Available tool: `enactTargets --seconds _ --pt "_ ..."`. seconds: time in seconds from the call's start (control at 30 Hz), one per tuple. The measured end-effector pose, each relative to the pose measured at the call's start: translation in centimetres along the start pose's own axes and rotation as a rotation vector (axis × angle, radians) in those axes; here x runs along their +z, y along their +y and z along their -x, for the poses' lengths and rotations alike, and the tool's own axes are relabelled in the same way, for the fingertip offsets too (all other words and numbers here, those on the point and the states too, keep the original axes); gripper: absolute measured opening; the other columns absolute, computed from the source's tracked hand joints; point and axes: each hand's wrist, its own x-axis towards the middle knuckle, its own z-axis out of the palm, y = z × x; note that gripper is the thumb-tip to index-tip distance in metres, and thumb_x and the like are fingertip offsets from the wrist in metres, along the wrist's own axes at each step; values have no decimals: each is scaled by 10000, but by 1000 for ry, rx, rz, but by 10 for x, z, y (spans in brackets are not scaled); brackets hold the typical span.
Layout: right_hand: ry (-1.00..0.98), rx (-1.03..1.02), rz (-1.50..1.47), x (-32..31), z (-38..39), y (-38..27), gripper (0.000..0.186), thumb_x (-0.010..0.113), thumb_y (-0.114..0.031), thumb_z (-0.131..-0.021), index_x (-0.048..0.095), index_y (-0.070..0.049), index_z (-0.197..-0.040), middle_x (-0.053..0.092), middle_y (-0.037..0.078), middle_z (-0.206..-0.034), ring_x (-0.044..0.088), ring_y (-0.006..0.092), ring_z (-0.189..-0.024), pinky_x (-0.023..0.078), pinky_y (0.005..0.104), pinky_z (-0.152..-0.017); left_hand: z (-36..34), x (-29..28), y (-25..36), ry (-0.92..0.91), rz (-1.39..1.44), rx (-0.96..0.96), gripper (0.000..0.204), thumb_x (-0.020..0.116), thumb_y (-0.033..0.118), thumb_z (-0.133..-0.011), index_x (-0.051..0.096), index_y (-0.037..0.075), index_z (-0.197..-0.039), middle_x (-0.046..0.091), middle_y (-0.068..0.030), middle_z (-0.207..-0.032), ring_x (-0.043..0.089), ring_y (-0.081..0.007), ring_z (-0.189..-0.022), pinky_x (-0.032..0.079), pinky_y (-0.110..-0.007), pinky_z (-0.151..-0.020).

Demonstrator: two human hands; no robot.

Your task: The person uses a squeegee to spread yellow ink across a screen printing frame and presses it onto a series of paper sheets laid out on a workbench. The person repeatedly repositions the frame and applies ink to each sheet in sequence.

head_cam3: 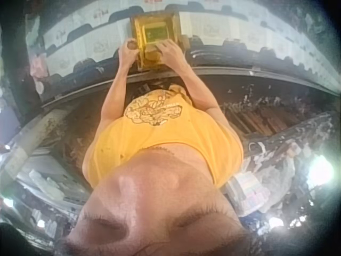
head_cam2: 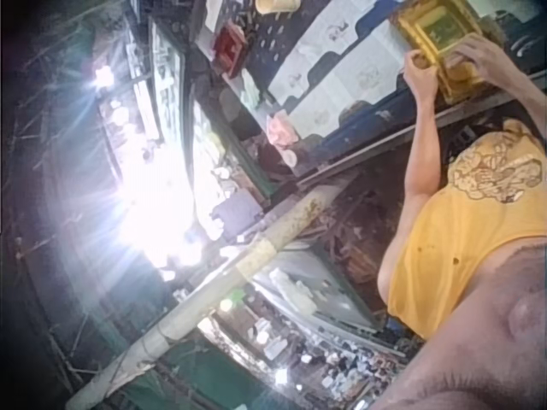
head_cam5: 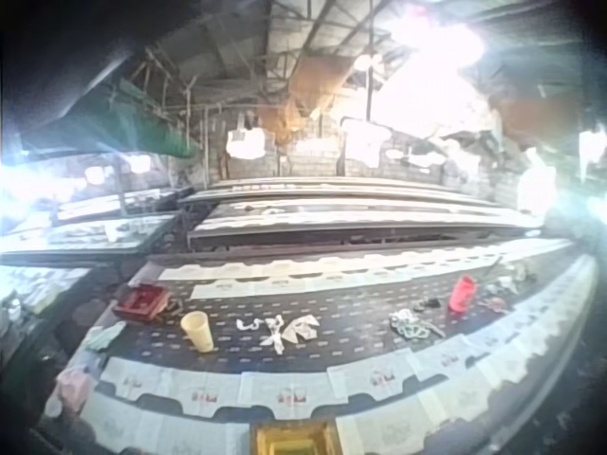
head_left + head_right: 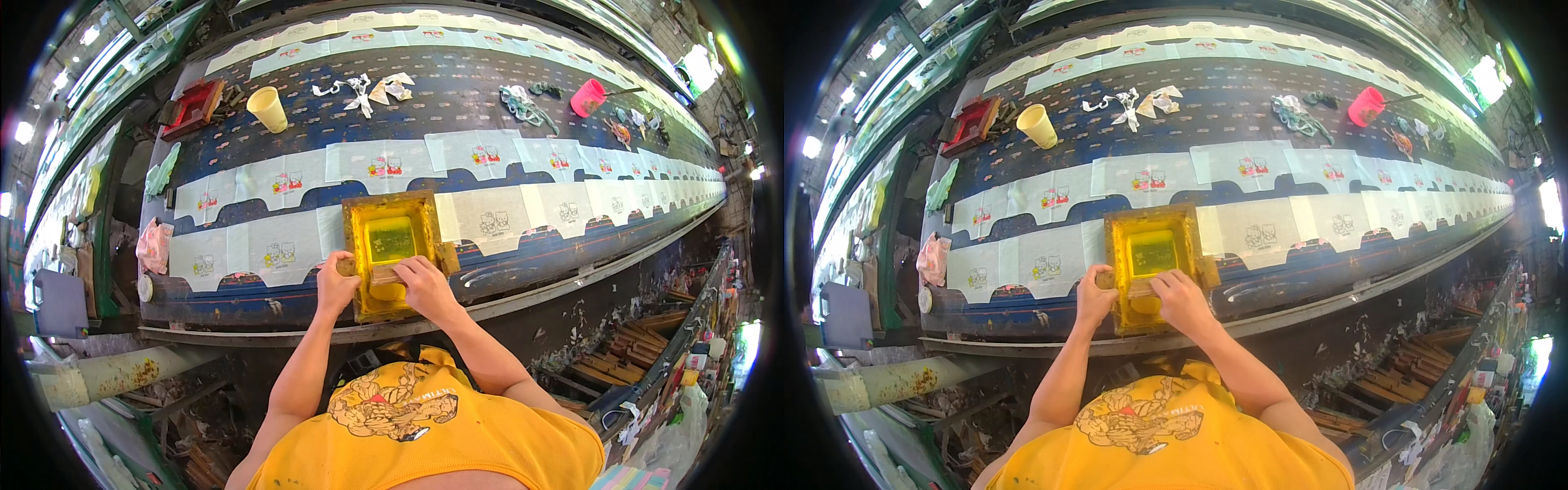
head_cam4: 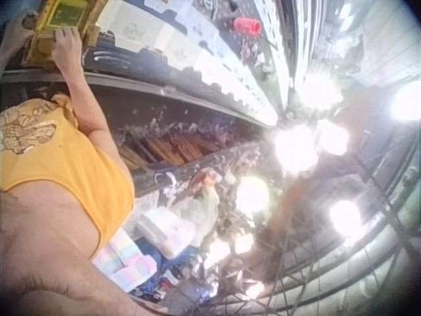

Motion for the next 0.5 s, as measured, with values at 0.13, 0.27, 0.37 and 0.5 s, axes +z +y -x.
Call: enactTargets --seconds 0.13,0.27,0.37,0.5 --pt "-17 6 8 -10 4 -9 347 666 69 -758 691 -1 -1096 711 140 -1102 663 343 -1086 563 422 -956 -1 -6 12 -98 5 -228 478 767 34 -698 668 40 -1166 736 -117 -947 672 -187 -850 544 -329 -810" --pt "-70 -24 -8 -15 19 -16 391 666 80 -733 691 2 -1115 712 139 -1103 663 348 -1090 565 420 -958 -1 -9 6 -109 -3 -243 487 777 39 -691 682 52 -1168 731 -112 -912 665 -185 -815 544 -329 -788" --pt "-27 -49 25 -7 22 -8 408 659 79 -727 692 6 -1127 712 135 -1104 663 354 -1096 563 426 -968 -1 -9 3 -104 10 -214 491 759 0 -679 699 54 -1164 683 -77 -837 614 -140 -698 504 -309 -650" --pt "25 -81 43 13 -20 22 295 663 39 -744 667 -20 -1033 683 131 -1030 644 354 -1029 549 456 -898 -4 -8 0 -141 18 -269 517 792 41 -681 696 53 -1189 723 -108 -837 648 -179 -741 545 -327 -741"
